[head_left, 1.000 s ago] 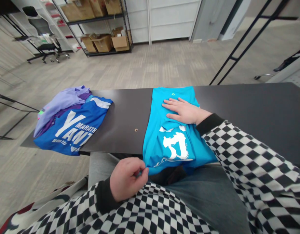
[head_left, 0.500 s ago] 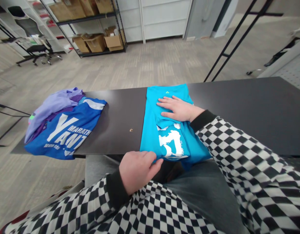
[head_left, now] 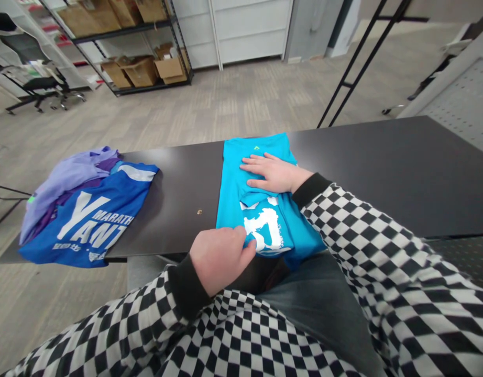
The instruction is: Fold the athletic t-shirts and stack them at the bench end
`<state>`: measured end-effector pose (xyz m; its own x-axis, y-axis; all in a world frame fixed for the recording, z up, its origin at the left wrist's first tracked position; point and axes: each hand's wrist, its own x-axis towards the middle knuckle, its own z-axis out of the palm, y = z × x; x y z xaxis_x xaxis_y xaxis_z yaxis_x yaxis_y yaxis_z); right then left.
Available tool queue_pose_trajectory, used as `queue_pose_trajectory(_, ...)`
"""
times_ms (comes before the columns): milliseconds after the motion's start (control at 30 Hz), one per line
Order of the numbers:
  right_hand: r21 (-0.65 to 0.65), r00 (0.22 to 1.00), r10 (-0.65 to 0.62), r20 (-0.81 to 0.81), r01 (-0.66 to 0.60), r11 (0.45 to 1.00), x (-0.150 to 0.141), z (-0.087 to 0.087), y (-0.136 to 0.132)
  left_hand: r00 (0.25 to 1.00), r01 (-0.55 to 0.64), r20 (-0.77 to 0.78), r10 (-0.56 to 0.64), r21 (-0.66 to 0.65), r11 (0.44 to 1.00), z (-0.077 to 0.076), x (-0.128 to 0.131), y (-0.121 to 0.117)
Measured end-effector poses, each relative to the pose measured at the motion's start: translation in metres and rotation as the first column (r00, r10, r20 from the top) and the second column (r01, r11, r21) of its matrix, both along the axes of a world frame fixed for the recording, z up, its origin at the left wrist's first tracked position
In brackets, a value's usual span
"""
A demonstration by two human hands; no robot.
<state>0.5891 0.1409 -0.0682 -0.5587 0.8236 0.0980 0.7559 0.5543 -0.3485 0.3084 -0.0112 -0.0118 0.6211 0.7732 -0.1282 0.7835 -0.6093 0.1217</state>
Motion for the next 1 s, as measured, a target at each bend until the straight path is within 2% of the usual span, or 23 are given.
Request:
queue_pose_trajectory(167, 0.007, 1.0, 0.006, -0.009, -0.006, 1.0, -0.001, 0.0, 0.0, 0.999, -0.011, -0.041, 0.01, -0.024, 1.0, -0.003, 0.003, 0.004)
queue_pose_trajectory(333, 0.007, 1.0, 0.005, -0.018, -0.005, 1.0, 0.0, 0.0, 0.0, 0.993, -0.046, 0.111, 0.051, -0.045, 0.998, 0.017, 0.009, 0.002)
queue_pose_trajectory(433, -0.012, 1.0, -0.011, -0.009, 0.011, 1.0, -0.001, 0.0, 0.001, 0.981, 0.034, 0.191, -0.017, -0.089, 0.995, 0.023, 0.014, -0.001)
queue_pose_trajectory(500, -0.021, 1.0, -0.011, -0.01, 0.011, 1.0, -0.001, 0.001, 0.001, 0.98, 0.088, 0.187, -0.067, -0.108, 0.99, 0.02, 0.015, -0.001)
queue_pose_trajectory(667, -0.022, 0.999, 0.005, -0.032, -0.005, 1.0, 0.005, 0.002, 0.001, 0.999, 0.002, 0.044, -0.001, -0.033, 0.999, 0.003, 0.008, 0.008)
queue_pose_trajectory(800, -0.018, 0.999, -0.039, -0.028, 0.038, 0.999, 0.018, 0.001, 0.003, 1.0, 0.025, -0.006, -0.025, -0.044, 0.999, -0.007, 0.003, 0.01)
queue_pose_trajectory(900, -0.002, 0.998, -0.051, -0.038, 0.051, 0.999, 0.024, 0.0, 0.004, 0.999, 0.035, 0.0, -0.035, -0.05, 0.998, -0.005, 0.001, 0.006)
queue_pose_trajectory(1000, -0.017, 0.997, -0.061, -0.041, 0.06, 0.998, 0.023, 0.001, 0.004, 1.0, 0.013, 0.013, -0.013, -0.056, 0.998, 0.006, -0.001, 0.013)
